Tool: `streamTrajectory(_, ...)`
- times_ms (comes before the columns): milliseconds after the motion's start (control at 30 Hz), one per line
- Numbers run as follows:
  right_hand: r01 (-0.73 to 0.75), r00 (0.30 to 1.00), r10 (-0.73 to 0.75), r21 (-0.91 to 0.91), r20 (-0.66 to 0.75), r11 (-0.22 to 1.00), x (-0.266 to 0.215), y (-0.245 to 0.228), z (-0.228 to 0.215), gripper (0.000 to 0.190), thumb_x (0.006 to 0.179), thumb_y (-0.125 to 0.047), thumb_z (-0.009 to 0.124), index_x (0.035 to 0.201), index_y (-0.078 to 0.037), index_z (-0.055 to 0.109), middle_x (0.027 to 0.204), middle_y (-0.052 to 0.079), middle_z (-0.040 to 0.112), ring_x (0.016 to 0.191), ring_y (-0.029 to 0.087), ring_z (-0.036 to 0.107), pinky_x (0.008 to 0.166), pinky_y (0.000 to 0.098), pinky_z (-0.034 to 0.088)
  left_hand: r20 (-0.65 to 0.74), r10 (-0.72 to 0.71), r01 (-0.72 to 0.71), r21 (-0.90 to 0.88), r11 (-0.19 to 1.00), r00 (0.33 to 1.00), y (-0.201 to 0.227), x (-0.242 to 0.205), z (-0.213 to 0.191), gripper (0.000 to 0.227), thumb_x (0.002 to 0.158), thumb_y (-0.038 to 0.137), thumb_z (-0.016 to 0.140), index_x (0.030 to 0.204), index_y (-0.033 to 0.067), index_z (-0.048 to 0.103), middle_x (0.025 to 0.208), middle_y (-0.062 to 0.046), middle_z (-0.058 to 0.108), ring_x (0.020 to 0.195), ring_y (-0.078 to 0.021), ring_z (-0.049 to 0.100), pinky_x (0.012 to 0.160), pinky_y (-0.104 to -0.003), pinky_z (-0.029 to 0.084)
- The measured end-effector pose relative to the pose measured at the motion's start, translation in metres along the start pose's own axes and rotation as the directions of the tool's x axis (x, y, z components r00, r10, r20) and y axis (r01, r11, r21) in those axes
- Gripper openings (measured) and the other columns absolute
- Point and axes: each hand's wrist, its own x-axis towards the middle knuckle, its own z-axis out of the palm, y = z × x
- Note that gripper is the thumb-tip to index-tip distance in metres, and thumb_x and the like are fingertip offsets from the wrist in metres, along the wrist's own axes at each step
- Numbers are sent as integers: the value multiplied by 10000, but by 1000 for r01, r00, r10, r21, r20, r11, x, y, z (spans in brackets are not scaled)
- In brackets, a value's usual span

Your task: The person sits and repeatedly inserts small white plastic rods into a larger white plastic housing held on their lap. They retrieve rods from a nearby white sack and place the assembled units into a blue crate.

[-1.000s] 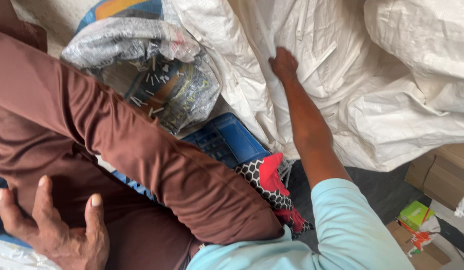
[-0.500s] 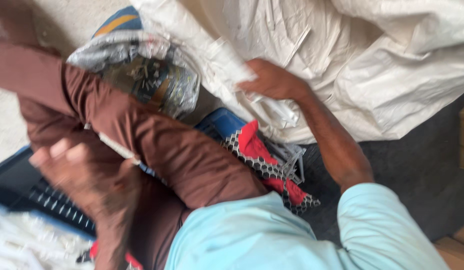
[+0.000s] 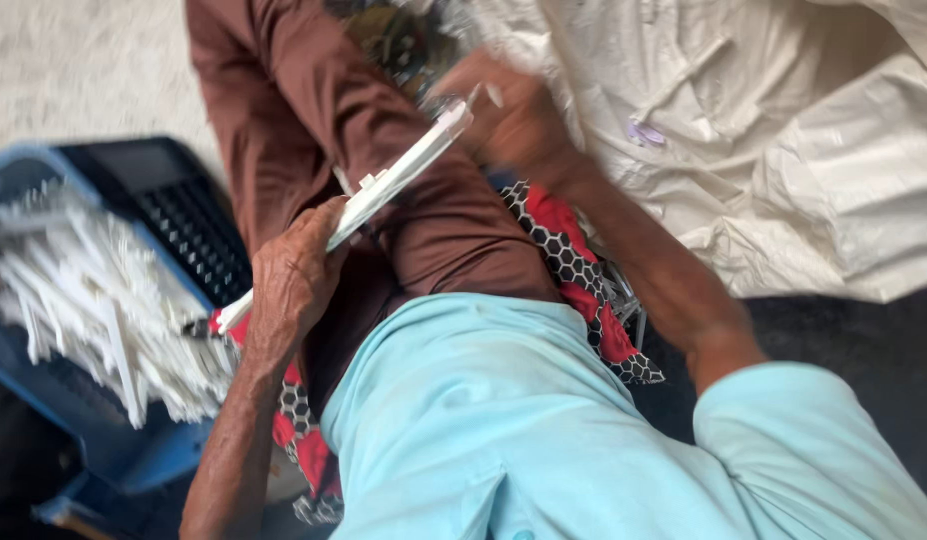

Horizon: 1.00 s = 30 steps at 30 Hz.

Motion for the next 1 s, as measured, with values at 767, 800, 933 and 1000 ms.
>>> streamTrajectory(767,-274,960,209,761,184,588,-60,22,65,386,933,66,712,1289,-10,584,1205,150,714,1131,168,692,1056,341,566,-117,50,-67,-143,987,992,-28,-42,9,359,884,227,831,1083,59,583,877,-162,664,853,-373,674,710,-490,497)
streamTrajectory(800,-272,961,202,752,187,600,-60,26,63,383,932,79,705,1286,-2,583,1210,157,713,1134,175,693,1059,352,567,-78,20,-36,-206,978,997,-29,-40,7,330,880,206,819,1090,66,606,850,-149,686,823,-357,692,689,-480,506)
streamTrajectory(933,-227,953,294,804,68,550,-65,46,54,436,871,132,582,1297,41,591,1221,178,685,1094,204,650,980,345,526,-123,-49,18,-243,970,991,-32,-34,2,248,849,139,787,1083,113,711,848,-126,738,765,-315,740,638,-434,548)
streamTrajectory(1000,-199,884,463,945,60,258,-66,57,50,422,838,107,508,1251,69,587,1177,225,707,1009,270,680,872,376,535,-162,-40,17,-142,990,986,-33,-32,4,206,865,162,809,1033,91,715,841,-126,733,752,-311,726,637,-442,531)
